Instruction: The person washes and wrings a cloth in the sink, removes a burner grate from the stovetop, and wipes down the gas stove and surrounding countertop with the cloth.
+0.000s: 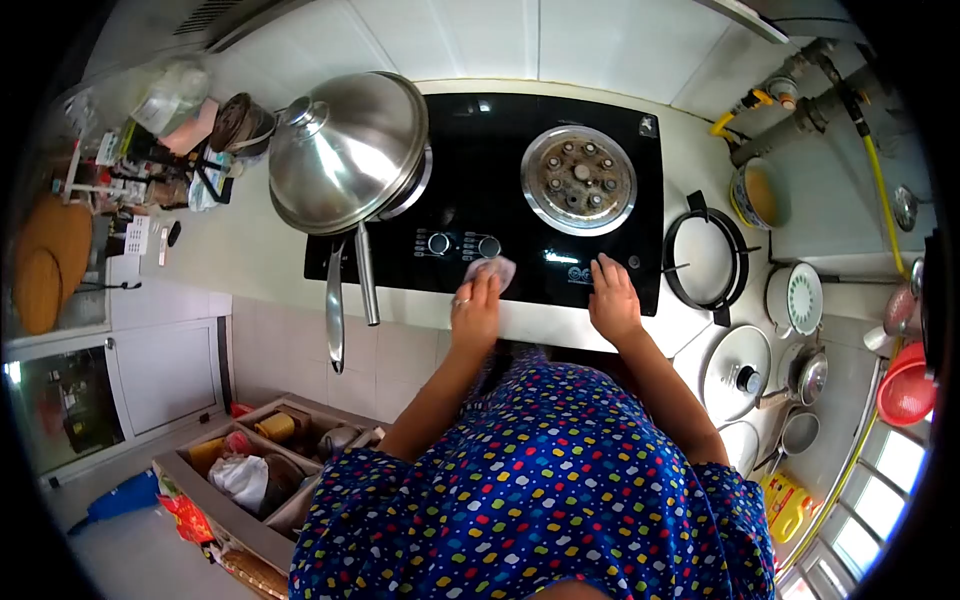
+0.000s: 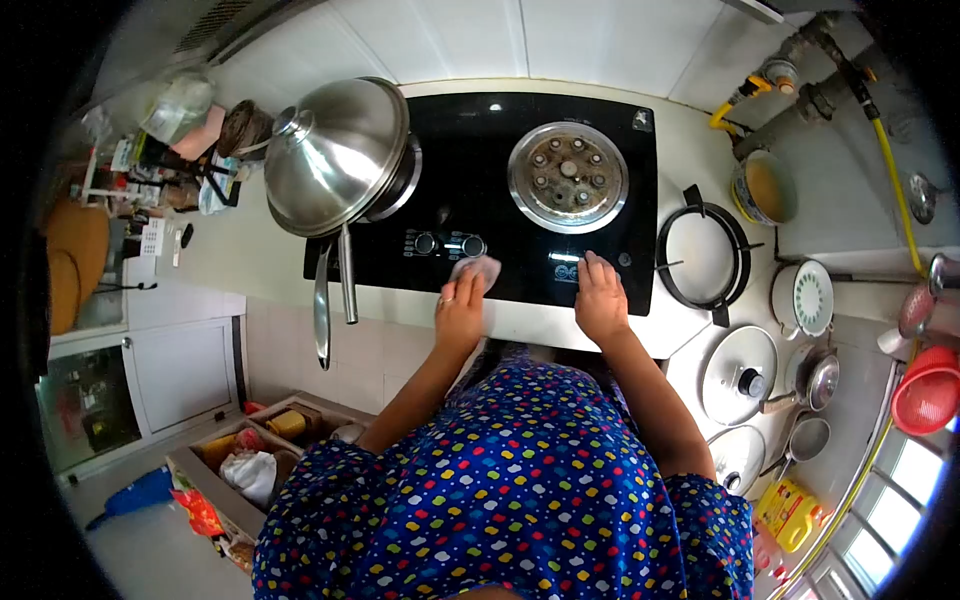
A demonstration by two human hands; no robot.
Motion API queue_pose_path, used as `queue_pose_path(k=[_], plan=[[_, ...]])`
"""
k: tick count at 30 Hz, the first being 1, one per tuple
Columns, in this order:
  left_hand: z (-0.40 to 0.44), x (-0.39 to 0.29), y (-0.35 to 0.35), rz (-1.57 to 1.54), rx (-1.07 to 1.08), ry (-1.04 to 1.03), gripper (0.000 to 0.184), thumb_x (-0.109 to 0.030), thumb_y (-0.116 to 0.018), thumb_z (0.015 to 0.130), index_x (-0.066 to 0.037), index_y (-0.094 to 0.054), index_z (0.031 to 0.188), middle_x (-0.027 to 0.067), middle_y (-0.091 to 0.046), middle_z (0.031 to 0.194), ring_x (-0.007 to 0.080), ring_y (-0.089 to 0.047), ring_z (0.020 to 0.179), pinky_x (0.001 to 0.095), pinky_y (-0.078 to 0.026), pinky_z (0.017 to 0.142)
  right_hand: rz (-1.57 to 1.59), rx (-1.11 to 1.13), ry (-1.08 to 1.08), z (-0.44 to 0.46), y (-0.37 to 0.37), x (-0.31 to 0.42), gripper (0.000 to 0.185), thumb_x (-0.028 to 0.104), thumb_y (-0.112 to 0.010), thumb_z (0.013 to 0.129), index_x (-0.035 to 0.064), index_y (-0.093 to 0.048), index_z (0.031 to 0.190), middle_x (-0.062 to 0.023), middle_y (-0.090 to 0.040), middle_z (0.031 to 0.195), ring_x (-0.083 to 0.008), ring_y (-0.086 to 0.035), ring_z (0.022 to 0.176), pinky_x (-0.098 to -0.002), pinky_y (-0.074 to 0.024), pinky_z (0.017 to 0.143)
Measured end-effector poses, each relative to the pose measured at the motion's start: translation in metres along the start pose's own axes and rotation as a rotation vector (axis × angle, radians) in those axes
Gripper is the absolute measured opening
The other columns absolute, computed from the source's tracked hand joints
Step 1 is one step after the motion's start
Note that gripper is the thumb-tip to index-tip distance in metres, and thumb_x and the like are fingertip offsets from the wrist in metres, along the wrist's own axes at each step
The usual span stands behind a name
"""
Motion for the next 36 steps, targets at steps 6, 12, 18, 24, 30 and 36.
queue_pose_path(k=[6, 12, 18, 24, 30, 36], plan=[[-0.013, 0.027, 0.007, -0.082, -0.030, 0.144, 0.049, 0.000, -0.048, 0.084, 0.000, -0.049, 0.133, 0.0177, -0.043, 0.143, 0.0405, -0.048, 0.114, 0.0441, -0.047, 0.094, -0.120, 0.066, -0.008, -0.002, -0.008, 0.001, 0.055, 0.013, -0.055, 0.084, -0.0036, -0.046, 0.135, -0.0150, -0.040, 0.143, -0.0299, -0.038, 0.132, -0.0418, -0.0363, 0.107], [0.053, 0.032, -0.014, 0.074, -0.083, 0.120, 0.049, -0.008, -0.054, 0.087, -0.001, -0.046, 0.135, 0.0149, -0.041, 0.146, 0.0317, -0.049, 0.120, 0.0414, -0.047, 0.097, -0.175, 0.117, -0.015, 0.001, -0.011, 0.000, 0.056, 0.014, -0.053, 0.084, -0.0048, -0.044, 0.136, -0.0151, -0.039, 0.145, -0.0304, -0.037, 0.132, -0.0429, -0.0362, 0.108], [0.008, 0.036, -0.009, 0.049, -0.041, 0.147, 0.044, -0.010, -0.053, 0.089, -0.003, -0.050, 0.133, 0.0113, -0.044, 0.144, 0.0333, -0.049, 0.119, 0.0422, -0.048, 0.094, -0.175, 0.130, -0.009, 0.001, -0.011, 0.001, 0.058, 0.012, -0.055, 0.082, -0.0047, -0.044, 0.137, -0.0156, -0.039, 0.145, -0.0304, -0.037, 0.132, -0.0412, -0.0364, 0.108], [-0.018, 0.082, 0.003, 0.058, -0.041, 0.347, 0.053, -0.002, -0.051, 0.082, -0.006, -0.050, 0.135, 0.0086, -0.045, 0.144, 0.0371, -0.045, 0.118, 0.0425, -0.042, 0.100, -0.178, 0.111, -0.023, 0.001, -0.011, 0.003, 0.059, 0.012, -0.055, 0.082, -0.0047, -0.043, 0.137, -0.0156, -0.039, 0.145, -0.0303, -0.037, 0.132, -0.0409, -0.0362, 0.109], [0.030, 0.091, 0.011, 0.063, -0.088, 0.424, 0.055, -0.001, -0.057, 0.076, -0.009, -0.055, 0.130, 0.0060, -0.049, 0.139, 0.0333, -0.046, 0.115, 0.0429, -0.042, 0.097, -0.217, 0.111, -0.004, 0.002, -0.014, 0.001, 0.060, 0.013, -0.055, 0.082, -0.0056, -0.042, 0.138, -0.0167, -0.038, 0.146, -0.0309, -0.037, 0.132, -0.0409, -0.0371, 0.108], [-0.007, 0.037, -0.002, -0.021, -0.059, 0.257, 0.046, -0.002, -0.053, 0.077, -0.005, -0.060, 0.122, 0.0093, -0.052, 0.132, 0.0366, -0.050, 0.110, 0.0446, -0.044, 0.095, -0.247, 0.157, -0.043, 0.003, -0.012, 0.007, 0.062, 0.014, -0.056, 0.082, -0.0060, -0.041, 0.139, -0.0174, -0.036, 0.147, -0.0309, -0.035, 0.133, -0.0426, -0.0373, 0.108]])
Point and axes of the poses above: each hand's wrist, its own z-axis towards the middle knuckle, its own y-axis out of the back of the hand, x = y × z, the point moved 1 cm from there along z, towards the middle knuckle
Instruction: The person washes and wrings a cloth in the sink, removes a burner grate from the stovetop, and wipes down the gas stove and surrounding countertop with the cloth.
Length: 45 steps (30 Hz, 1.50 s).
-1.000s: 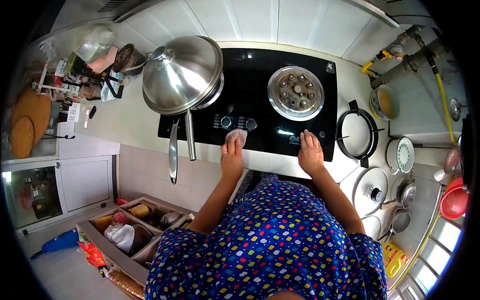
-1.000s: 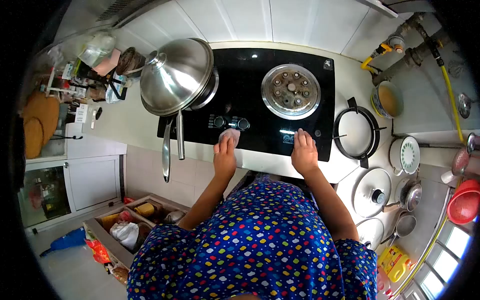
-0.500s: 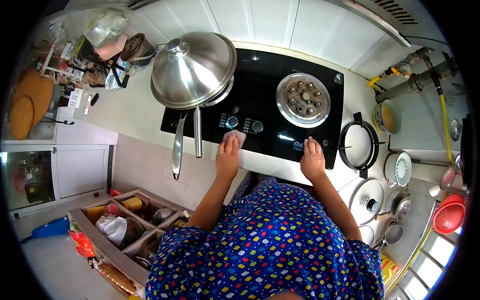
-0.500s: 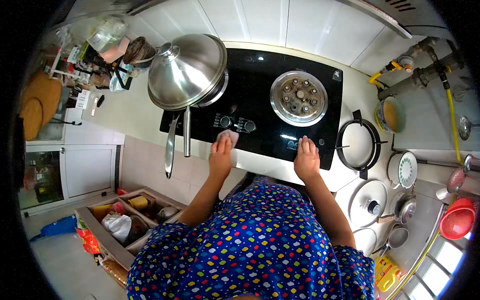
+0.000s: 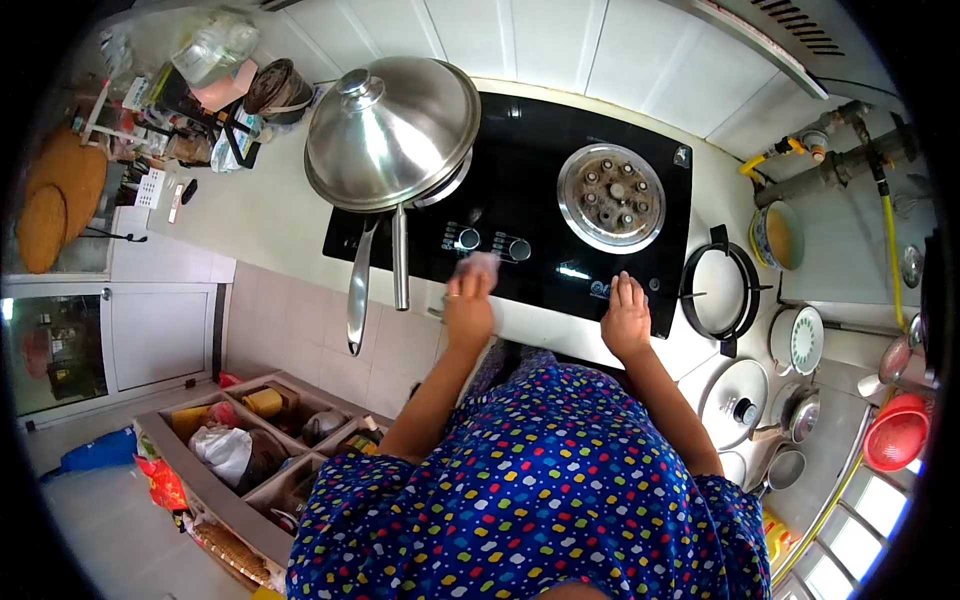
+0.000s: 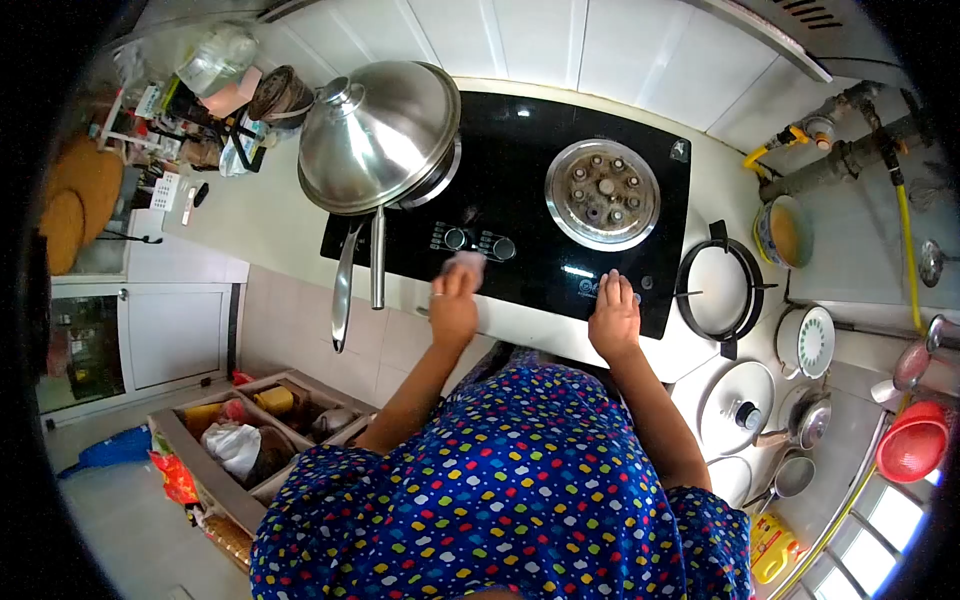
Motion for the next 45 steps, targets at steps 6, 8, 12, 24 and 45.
queue_pose_path(k=[6, 8, 12, 24, 45], plan=[[-0.002, -0.010, -0.002, 0.012, 0.031, -0.064, 0.047, -0.008, -0.057, 0.078, -0.009, -0.058, 0.125, 0.0085, -0.055, 0.131, 0.0348, -0.051, 0.110, 0.0420, -0.048, 0.091, 0.015, -0.001, 0.004, 0.001, -0.007, -0.004, 0.063, 0.015, -0.055, 0.083, -0.0048, -0.038, 0.141, -0.0164, -0.035, 0.147, -0.0309, -0.034, 0.134, -0.0435, -0.0381, 0.108], [0.004, 0.013, 0.008, 0.111, 0.004, 0.087, 0.051, -0.006, -0.059, 0.075, -0.008, -0.058, 0.125, 0.0083, -0.056, 0.129, 0.0343, -0.051, 0.108, 0.0412, -0.047, 0.092, 0.023, 0.004, 0.008, 0.001, -0.001, -0.006, 0.062, 0.015, -0.054, 0.083, -0.0046, -0.039, 0.140, -0.0163, -0.036, 0.146, -0.0309, -0.035, 0.134, -0.0437, -0.0381, 0.108], [0.015, 0.037, 0.014, 0.017, -0.085, 0.176, 0.049, -0.003, -0.060, 0.072, -0.008, -0.061, 0.121, 0.0077, -0.054, 0.129, 0.0348, -0.049, 0.108, 0.0422, -0.045, 0.093, 0.022, 0.003, 0.012, 0.000, 0.001, -0.003, 0.060, 0.014, -0.054, 0.083, -0.0042, -0.042, 0.139, -0.0161, -0.038, 0.145, -0.0311, -0.036, 0.133, -0.0437, -0.0387, 0.107], [0.049, -0.022, 0.037, -0.263, -0.061, -0.013, 0.055, 0.008, -0.063, 0.064, -0.012, -0.065, 0.116, 0.0053, -0.057, 0.122, 0.0324, -0.052, 0.107, 0.0395, -0.046, 0.091, 0.034, 0.008, -0.008, -0.001, 0.000, -0.002, 0.059, 0.015, -0.052, 0.084, -0.0040, -0.041, 0.139, -0.0149, -0.038, 0.145, -0.0296, -0.036, 0.133, -0.0414, -0.0387, 0.106], [0.075, -0.108, -0.035, 0.020, 0.192, -0.518, 0.030, -0.016, -0.047, 0.091, -0.002, -0.066, 0.110, 0.0120, -0.056, 0.124, 0.0313, -0.059, 0.112, 0.0542, -0.014, 0.115, 0.055, 0.051, -0.095, -0.003, 0.006, 0.004, 0.055, 0.014, -0.050, 0.087, -0.0009, -0.041, 0.140, -0.0124, -0.037, 0.147, -0.0270, -0.035, 0.136, -0.0417, -0.0389, 0.107]])
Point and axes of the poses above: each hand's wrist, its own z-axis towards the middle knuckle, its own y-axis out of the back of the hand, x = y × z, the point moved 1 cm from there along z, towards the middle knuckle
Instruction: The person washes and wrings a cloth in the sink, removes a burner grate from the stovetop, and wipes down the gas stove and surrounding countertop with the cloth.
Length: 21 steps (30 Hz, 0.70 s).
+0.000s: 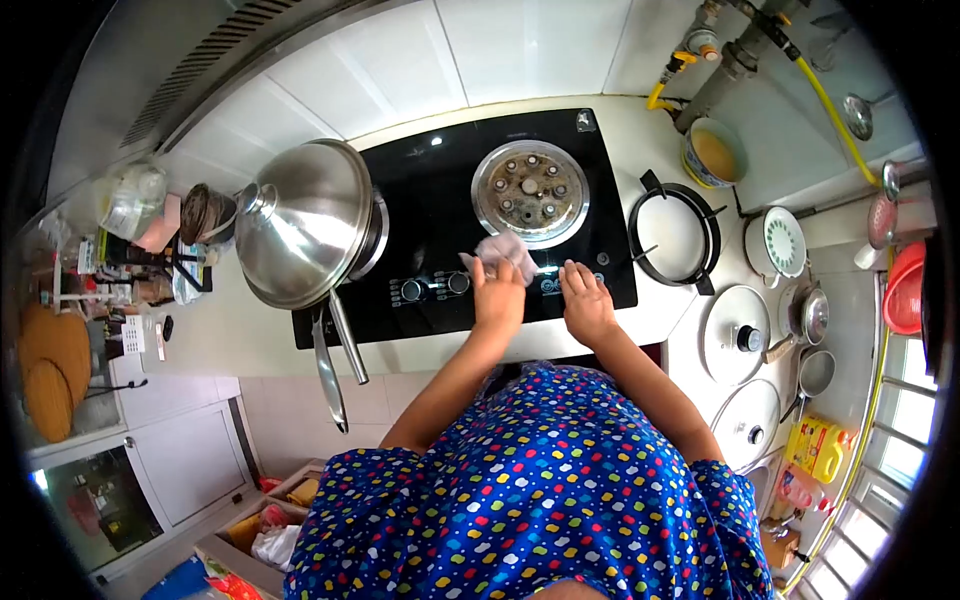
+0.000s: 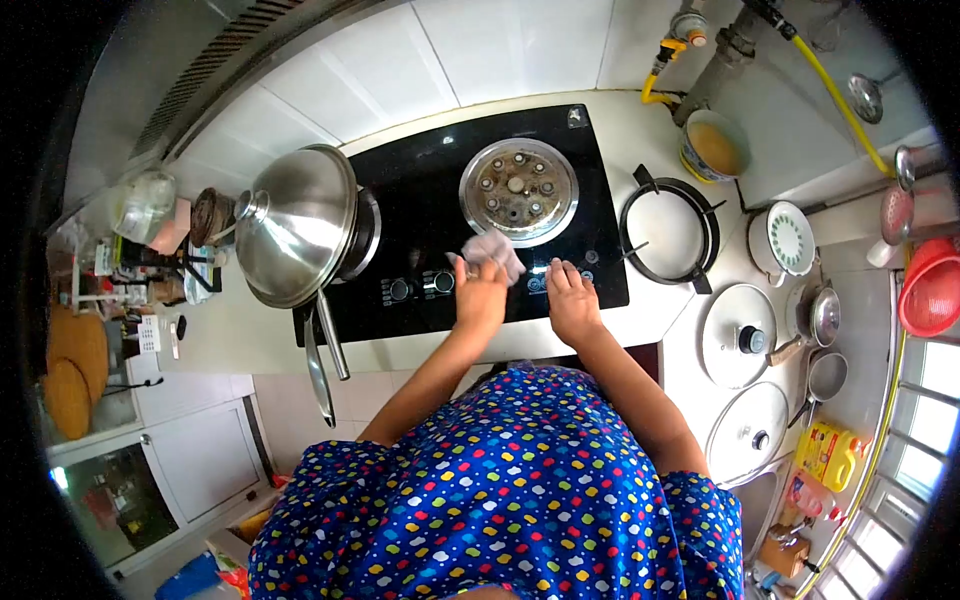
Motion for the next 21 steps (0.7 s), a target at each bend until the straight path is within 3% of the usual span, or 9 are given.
queue_pose_path(k=[2, 4, 8, 10, 11, 14, 16, 20, 21], plan=[[-0.009, -0.016, -0.003, 0.183, 0.165, -0.034, 0.031, -0.018, -0.049, 0.091, -0.007, -0.066, 0.114, 0.0121, -0.058, 0.122, 0.0284, -0.057, 0.116, 0.0611, -0.017, 0.112, 0.010, -0.014, -0.001, 0.000, -0.002, -0.002, 0.054, 0.013, -0.050, 0.087, -0.0009, -0.042, 0.138, -0.0126, -0.037, 0.147, -0.0269, -0.035, 0.136, -0.0418, -0.0394, 0.106], [-0.010, -0.009, -0.003, 0.176, 0.086, -0.073, 0.031, -0.016, -0.050, 0.090, -0.007, -0.065, 0.115, 0.0155, -0.058, 0.123, 0.0298, -0.059, 0.113, 0.0616, -0.016, 0.112, 0.023, -0.026, 0.001, 0.001, -0.005, -0.004, 0.053, 0.012, -0.050, 0.086, -0.0009, -0.044, 0.137, -0.0129, -0.038, 0.146, -0.0269, -0.035, 0.136, -0.0419, -0.0400, 0.106], [0.026, 0.043, -0.016, 0.237, -0.150, 0.073, 0.033, -0.013, -0.050, 0.089, -0.010, -0.064, 0.118, 0.0103, -0.059, 0.125, 0.0248, -0.064, 0.105, 0.0580, -0.014, 0.114, 0.228, -0.206, 0.024, -0.004, -0.006, -0.010, 0.045, 0.005, -0.052, 0.083, -0.0009, -0.053, 0.127, -0.0149, -0.049, 0.136, -0.0310, -0.047, 0.124, -0.0424, -0.0445, 0.101], [0.049, 0.046, 0.023, 0.077, 0.289, 0.220, 0.037, -0.014, -0.049, 0.090, -0.011, -0.060, 0.125, 0.0105, -0.057, 0.125, 0.0254, -0.061, 0.111, 0.0561, -0.011, 0.115, 0.368, -0.350, 0.026, -0.012, 0.001, -0.009, 0.040, 0.002, -0.054, 0.080, 0.0001, -0.059, 0.119, -0.0152, -0.057, 0.123, -0.0330, -0.057, 0.109, -0.0411, -0.0478, 0.095], [0.048, 0.044, 0.020, 0.117, 0.222, 0.205, 0.032, -0.014, -0.050, 0.090, -0.016, -0.065, 0.118, 0.0079, -0.059, 0.123, 0.0226, -0.064, 0.103, 0.0562, -0.014, 0.114, 0.374, -0.362, 0.034, -0.019, 0.003, -0.011, 0.040, 0.000, -0.054, 0.079, 0.0006, -0.060, 0.118, -0.0148, -0.058, 0.122, -0.0327, -0.057, 0.108, -0.0402, -0.0482, 0.094], [0.024, 0.037, -0.002, 0.117, -0.033, 0.021, 0.032, -0.014, -0.052, 0.087, -0.014, -0.065, 0.117, 0.0120, -0.058, 0.123, 0.0293, -0.063, 0.104, 0.0555, -0.024, 0.108, 0.430, -0.374, 0.032, -0.042, 0.008, -0.018, 0.039, -0.002, -0.055, 0.078, 0.0019, -0.062, 0.116, -0.0138, -0.059, 0.119, -0.0321, -0.058, 0.105, -0.0389, -0.0492, 0.092], [0.006, 0.012, 0.004, -0.046, -0.007, -0.013, 0.034, -0.015, -0.053, 0.086, -0.014, -0.064, 0.118, 0.0152, -0.056, 0.127, 0.0359, -0.057, 0.110, 0.0537, -0.040, 0.095, 0.486, -0.374, 0.016, -0.054, 0.005, -0.021, 0.038, -0.004, -0.056, 0.077, 0.0027, -0.063, 0.114, -0.0132, -0.059, 0.117, -0.0319, -0.059, 0.103, -0.0386, -0.0499, 0.091], [-0.012, -0.035, 0.007, -0.113, 0.117, -0.085, 0.036, -0.013, -0.055, 0.085, -0.016, -0.063, 0.120, 0.0119, -0.052, 0.132, 0.0338, -0.056, 0.105, 0.0462, -0.048, 0.090, 0.535, -0.403, -0.041, -0.067, -0.001, -0.030, 0.038, -0.007, -0.056, 0.076, 0.0037, -0.065, 0.111, -0.0125, -0.061, 0.110, -0.0317, -0.060, 0.099, -0.0391, -0.0514, 0.087], [-0.014, -0.040, 0.007, -0.056, 0.089, -0.096, 0.041, -0.012, -0.055, 0.084, -0.017, -0.060, 0.124, 0.0096, -0.053, 0.126, 0.0337, -0.055, 0.103, 0.0441, -0.051, 0.084, 0.560, -0.415, -0.052, -0.068, 0.000, -0.031, 0.038, -0.007, -0.056, 0.076, 0.0035, -0.065, 0.110, -0.0126, -0.062, 0.109, -0.0318, -0.060, 0.098, -0.0392, -0.0515, 0.086]])
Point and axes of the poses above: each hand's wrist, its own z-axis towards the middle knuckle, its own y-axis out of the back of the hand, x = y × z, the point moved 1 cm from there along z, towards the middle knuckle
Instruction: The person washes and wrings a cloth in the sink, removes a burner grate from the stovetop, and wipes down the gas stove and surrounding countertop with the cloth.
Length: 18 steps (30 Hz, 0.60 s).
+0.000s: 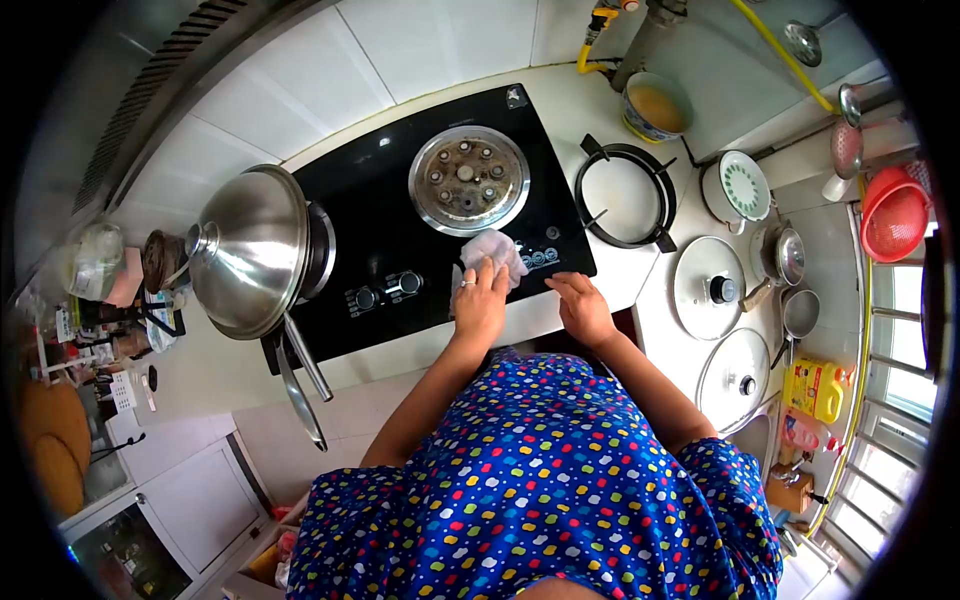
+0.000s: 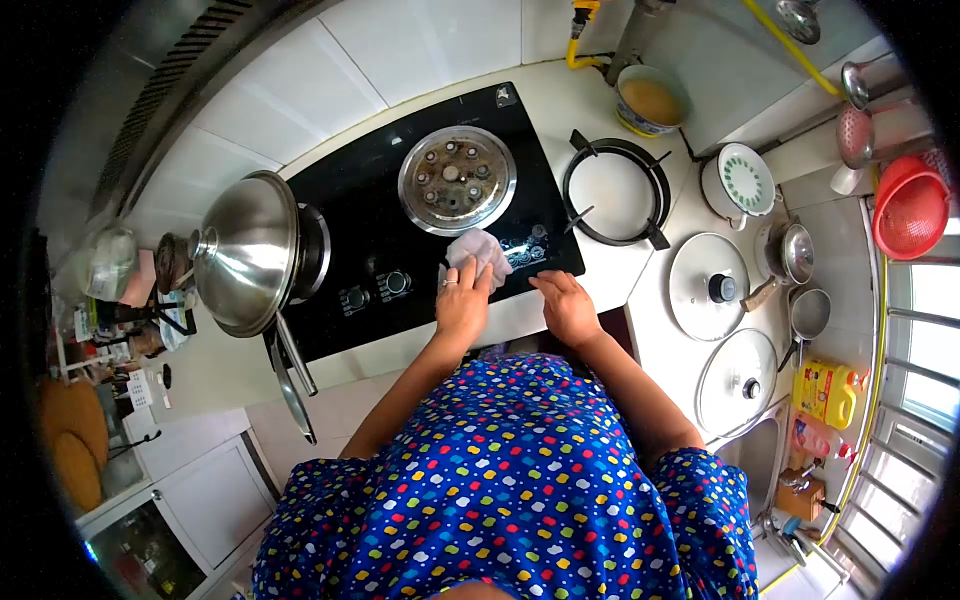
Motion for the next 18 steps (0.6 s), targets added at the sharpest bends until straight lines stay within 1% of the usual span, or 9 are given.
queue_pose_path(k=[1, 4, 7, 8, 11, 12, 15, 16, 18], plan=[[0.003, -0.001, 0.001, -0.004, -0.003, -0.005, 0.041, -0.012, -0.055, 0.084, -0.017, -0.060, 0.124, 0.0096, -0.053, 0.126, 0.0337, -0.055, 0.103, 0.0441, -0.051, 0.084, 0.023, -0.015, -0.011, 0.001, 0.002, -0.001, 0.038, -0.008, -0.056, 0.075, 0.0033, -0.065, 0.110, -0.0127, -0.062, 0.109, -0.0318, -0.060, 0.098, -0.0393, -0.0516, 0.086], [0.010, 0.011, 0.011, -0.133, 0.032, 0.148, 0.046, -0.008, -0.060, 0.081, -0.017, -0.059, 0.125, 0.0110, -0.052, 0.105, 0.0349, -0.059, 0.098, 0.0449, -0.053, 0.074, 0.015, -0.048, -0.019, 0.004, 0.003, -0.005, 0.041, -0.007, -0.054, 0.076, 0.0015, -0.063, 0.115, -0.0149, -0.060, 0.115, -0.0331, -0.059, 0.103, -0.0393, -0.0496, 0.091], [0.000, 0.012, 0.016, -0.221, 0.146, 0.111, 0.041, -0.008, -0.060, 0.082, -0.015, -0.059, 0.123, 0.0131, -0.051, 0.104, 0.0353, -0.060, 0.093, 0.0462, -0.052, 0.075, -0.158, -0.036, 0.030, 0.022, 0.002, -0.004, 0.044, -0.004, -0.051, 0.077, -0.0019, -0.058, 0.121, -0.0176, -0.057, 0.123, -0.0342, -0.055, 0.111, -0.0386, -0.0461, 0.097], [-0.006, 0.011, 0.013, -0.218, 0.147, 0.099, 0.041, -0.008, -0.060, 0.082, -0.015, -0.059, 0.123, 0.0131, -0.051, 0.104, 0.0353, -0.060, 0.093, 0.0462, -0.052, 0.075, -0.169, 0.044, -0.004, 0.028, -0.002, -0.008, 0.050, -0.001, -0.049, 0.079, -0.0058, -0.051, 0.128, -0.0198, -0.049, 0.133, -0.0348, -0.049, 0.122, -0.0388, -0.0401, 0.105], [-0.016, 0.007, 0.005, -0.174, 0.046, 0.018, 0.041, -0.008, -0.060, 0.082, -0.013, -0.059, 0.122, 0.0134, -0.051, 0.103, 0.0352, -0.061, 0.090, 0.0464, -0.052, 0.074, -0.363, 0.044, -0.066, 0.039, -0.016, -0.014, 0.053, 0.001, -0.050, 0.080, -0.0077, -0.046, 0.132, -0.0201, -0.043, 0.139, -0.0345, -0.042, 0.130, -0.0396, -0.0367, 0.108], [-0.016, 0.005, 0.005, -0.161, 0.027, 0.026, 0.041, -0.009, -0.061, 0.082, -0.012, -0.059, 0.123, 0.0136, -0.050, 0.103, 0.0351, -0.061, 0.090, 0.0463, -0.052, 0.073, -0.362, 0.141, -0.119, 0.040, -0.019, -0.014, 0.056, 0.004, -0.048, 0.082, -0.0092, -0.041, 0.136, -0.0203, -0.037, 0.145, -0.0346, -0.035, 0.135, -0.0407, -0.0316, 0.112], [-0.012, 0.003, 0.006, -0.168, 0.039, 0.040, 0.042, -0.009, -0.061, 0.082, -0.012, -0.058, 0.123, 0.0141, -0.050, 0.103, 0.0353, -0.060, 0.089, 0.0465, -0.051, 0.073, -0.528, 0.190, -0.061, 0.041, -0.031, -0.015, 0.056, 0.008, -0.047, 0.085, -0.0092, -0.040, 0.137, -0.0199, -0.034, 0.147, -0.0340, -0.034, 0.136, -0.0408, -0.0289, 0.113], [-0.010, 0.004, 0.006, -0.188, 0.074, 0.053, 0.043, -0.010, -0.062, 0.082, -0.013, -0.058, 0.124, 0.0144, -0.050, 0.104, 0.0356, -0.060, 0.090, 0.0469, -0.051, 0.073, -0.620, 0.216, -0.029, 0.043, -0.035, -0.016, 0.055, 0.015, -0.047, 0.087, -0.0090, -0.042, 0.136, -0.0199, -0.036, 0.147, -0.0337, -0.034, 0.136, -0.0404, -0.0264, 0.114], [-0.010, 0.005, 0.004, -0.192, 0.091, 0.054, 0.044, -0.010, -0.062, 0.082, -0.013, -0.057, 0.126, 0.0140, -0.050, 0.104, 0.0354, -0.059, 0.093, 0.0463, -0.051, 0.074, -0.691, 0.236, 0.008, 0.058, -0.035, -0.012, 0.053, 0.015, -0.047, 0.087, -0.0088, -0.044, 0.135, -0.0199, -0.039, 0.145, -0.0335, -0.034, 0.136, -0.0403, -0.0263, 0.114]])
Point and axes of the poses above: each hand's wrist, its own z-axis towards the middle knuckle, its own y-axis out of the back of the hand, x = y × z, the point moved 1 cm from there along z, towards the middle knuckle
